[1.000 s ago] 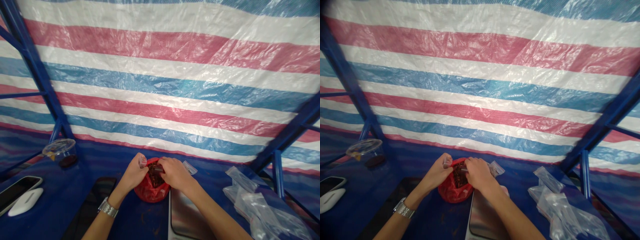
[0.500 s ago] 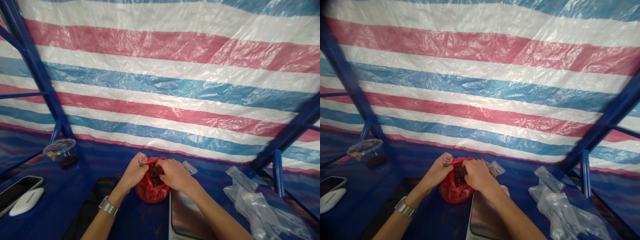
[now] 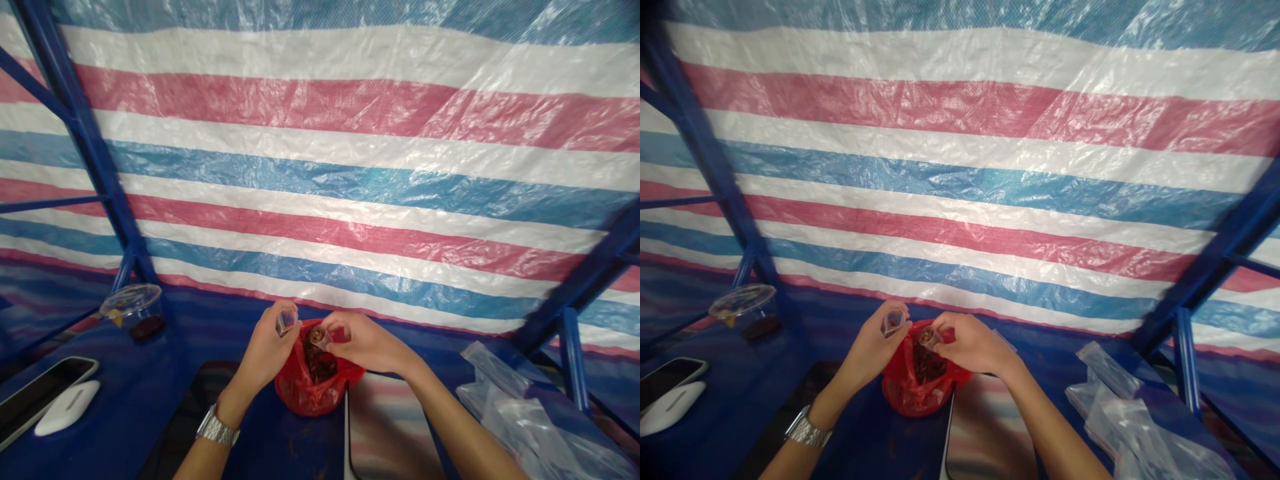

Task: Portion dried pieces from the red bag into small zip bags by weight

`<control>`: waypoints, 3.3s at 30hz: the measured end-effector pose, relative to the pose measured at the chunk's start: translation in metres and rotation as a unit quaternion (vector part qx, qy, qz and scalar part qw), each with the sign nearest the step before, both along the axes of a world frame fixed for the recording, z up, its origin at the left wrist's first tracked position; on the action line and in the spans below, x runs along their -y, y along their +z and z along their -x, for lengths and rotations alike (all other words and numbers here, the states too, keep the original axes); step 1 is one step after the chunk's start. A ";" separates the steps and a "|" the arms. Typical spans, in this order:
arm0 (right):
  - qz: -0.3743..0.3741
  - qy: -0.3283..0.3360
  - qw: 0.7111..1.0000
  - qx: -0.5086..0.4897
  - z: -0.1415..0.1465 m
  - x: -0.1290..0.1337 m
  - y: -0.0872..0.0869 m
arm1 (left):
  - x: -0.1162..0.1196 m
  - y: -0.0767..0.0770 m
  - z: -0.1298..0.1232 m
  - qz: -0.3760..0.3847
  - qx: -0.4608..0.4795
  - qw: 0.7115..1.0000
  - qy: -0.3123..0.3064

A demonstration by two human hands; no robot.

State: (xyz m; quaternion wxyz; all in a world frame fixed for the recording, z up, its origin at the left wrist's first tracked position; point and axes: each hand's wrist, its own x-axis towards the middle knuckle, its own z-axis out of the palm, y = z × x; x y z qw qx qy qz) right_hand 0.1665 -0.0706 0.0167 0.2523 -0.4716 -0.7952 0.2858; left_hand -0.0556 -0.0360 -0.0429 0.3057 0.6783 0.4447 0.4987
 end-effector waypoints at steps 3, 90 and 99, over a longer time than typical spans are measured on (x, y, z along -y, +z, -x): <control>0.006 0.025 0.999 -0.041 -0.006 0.005 0.019 | 0.007 0.002 -0.005 -0.003 -0.018 1.000 -0.024; -0.178 0.011 0.982 0.055 0.000 0.013 0.024 | 0.012 -0.013 -0.024 -0.002 -0.106 0.994 -0.031; -0.241 0.034 0.961 0.128 0.004 0.018 0.028 | 0.017 -0.009 -0.029 -0.022 -0.110 0.993 -0.023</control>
